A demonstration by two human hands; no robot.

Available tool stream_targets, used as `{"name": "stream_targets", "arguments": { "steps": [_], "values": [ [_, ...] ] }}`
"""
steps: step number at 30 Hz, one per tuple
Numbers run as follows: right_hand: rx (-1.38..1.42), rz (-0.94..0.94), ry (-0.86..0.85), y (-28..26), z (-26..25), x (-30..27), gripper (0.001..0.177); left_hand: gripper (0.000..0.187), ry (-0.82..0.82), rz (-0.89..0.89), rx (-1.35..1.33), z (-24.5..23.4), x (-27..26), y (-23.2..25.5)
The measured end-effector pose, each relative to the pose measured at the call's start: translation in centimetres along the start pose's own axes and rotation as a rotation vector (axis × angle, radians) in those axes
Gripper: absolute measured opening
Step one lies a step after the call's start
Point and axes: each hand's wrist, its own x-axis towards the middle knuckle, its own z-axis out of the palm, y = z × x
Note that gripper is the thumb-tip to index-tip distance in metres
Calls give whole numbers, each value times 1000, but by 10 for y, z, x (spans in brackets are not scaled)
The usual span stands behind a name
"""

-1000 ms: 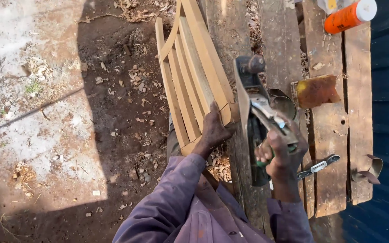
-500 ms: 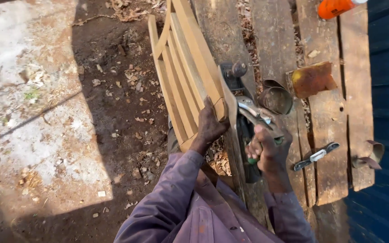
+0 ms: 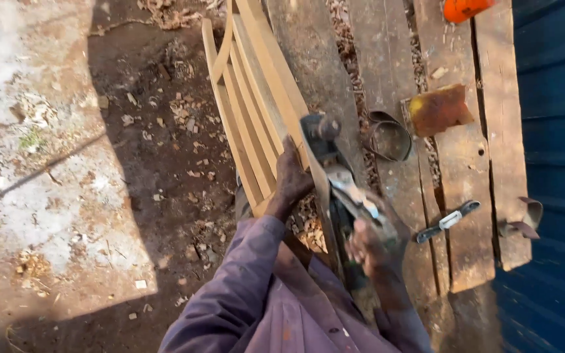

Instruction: Shaping and smoothing the wooden components of a chair back using a hand plane and a spokeshave on a workbench.

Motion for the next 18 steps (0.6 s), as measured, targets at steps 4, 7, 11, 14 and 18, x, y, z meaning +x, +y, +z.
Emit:
{"name": "stream_targets", "arguments": {
  "steps": [4, 7, 11, 14, 18],
  "values": [
    [-161, 27, 110, -15, 2, -31, 52, 103, -32, -179, -341, 29, 5, -13],
    [-171, 36, 159, -19, 38, 35, 36, 101, -8, -35, -19, 18, -3, -12],
    [-52, -112, 6, -37, 62, 112, 39, 82, -24, -50, -56, 22, -3, -34],
    [8, -118, -30, -51, 48, 113, 43, 78, 19, -69, -94, 8, 8, -30],
    [17, -74, -19, -27, 16, 66, 49, 72, -12, -107, -105, 10, 6, -15]
  ]
}}
